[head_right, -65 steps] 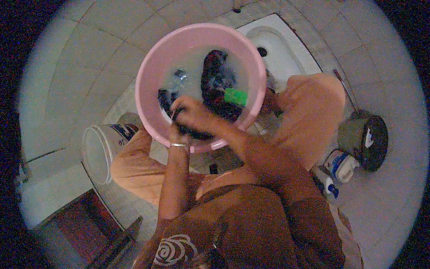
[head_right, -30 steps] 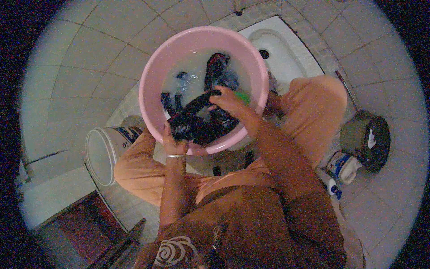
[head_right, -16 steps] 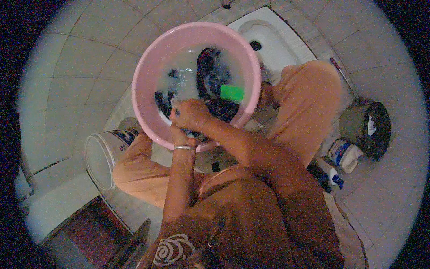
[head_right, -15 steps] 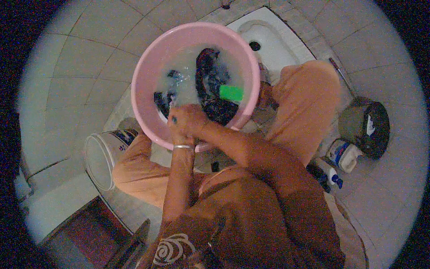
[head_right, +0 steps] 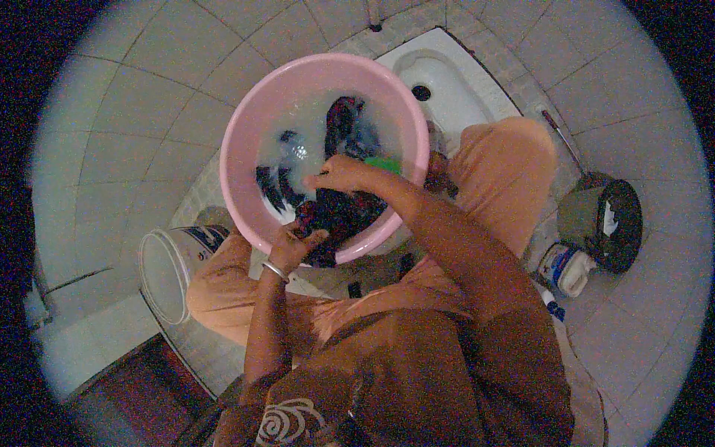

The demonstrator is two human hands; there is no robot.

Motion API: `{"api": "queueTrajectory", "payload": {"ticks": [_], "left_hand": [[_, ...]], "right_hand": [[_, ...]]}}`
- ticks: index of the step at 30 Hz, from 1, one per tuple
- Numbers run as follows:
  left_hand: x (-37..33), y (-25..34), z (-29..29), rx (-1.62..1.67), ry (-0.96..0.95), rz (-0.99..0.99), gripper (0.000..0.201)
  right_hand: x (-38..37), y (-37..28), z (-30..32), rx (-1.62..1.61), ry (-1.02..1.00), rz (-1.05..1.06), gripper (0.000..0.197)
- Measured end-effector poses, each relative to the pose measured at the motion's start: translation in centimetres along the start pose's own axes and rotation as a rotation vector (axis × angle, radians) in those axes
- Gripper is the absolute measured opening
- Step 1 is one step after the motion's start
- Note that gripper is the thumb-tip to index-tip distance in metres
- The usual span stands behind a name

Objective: The person washes clothes by hand in a basin of soapy water, rubbing garments and scrubbing the fabric with soap.

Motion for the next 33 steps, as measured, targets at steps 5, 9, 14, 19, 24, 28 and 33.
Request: {"api": "queueTrajectory", "payload": {"ticks": [5, 9, 14, 19, 24, 28, 33], "left_hand": [[0.7, 3.2, 3.2, 0.365, 0.190, -0.344, 0.019], [-1.7, 0.2, 3.3, 1.395, 0.131, -0.197, 0.019], [-3.1, -3.2, 0.4, 1.478, 0.213, -0.070, 0.023], [-6.7, -12.0, 2.3, 0.139, 0.580, -0.581, 0.021], [-6.4, -5.0, -2.0, 0.964, 0.371, -0.258, 0.019], [-3.5, -0.8, -4.7, 1.582, 0.239, 0.076, 0.021], [-3.9, -2.2, -3.3, 1.535, 0.249, 0.075, 0.019]], "right_hand": [[2.0, -0.3, -0.8, -0.215, -0.172, 0.079, 0.058], [1.8, 2.5, 0.3, 0.221, -0.030, 0.134, 0.052], [0.2, 4.7, 2.4, -0.403, 0.270, 0.116, 0.022], [3.0, -9.7, -6.5, -0.212, 0.197, 0.421, 0.024], [3.0, -9.0, -6.8, 0.451, 0.544, 0.548, 0.023], [2.8, -7.5, -2.1, 0.387, 0.703, 0.309, 0.022], [7.3, -10.3, -4.9, 0.317, 0.782, 0.644, 0.018]]}}
Point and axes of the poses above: each hand's wrist, its own x-axis away from the middle knuckle, its own z-axis out of the back of the hand, y = z × x, the point moved 7 cm from there along -x, towards the middle knuckle, and after that the axes turned 6 degrees about x, right-handed, at the moved point
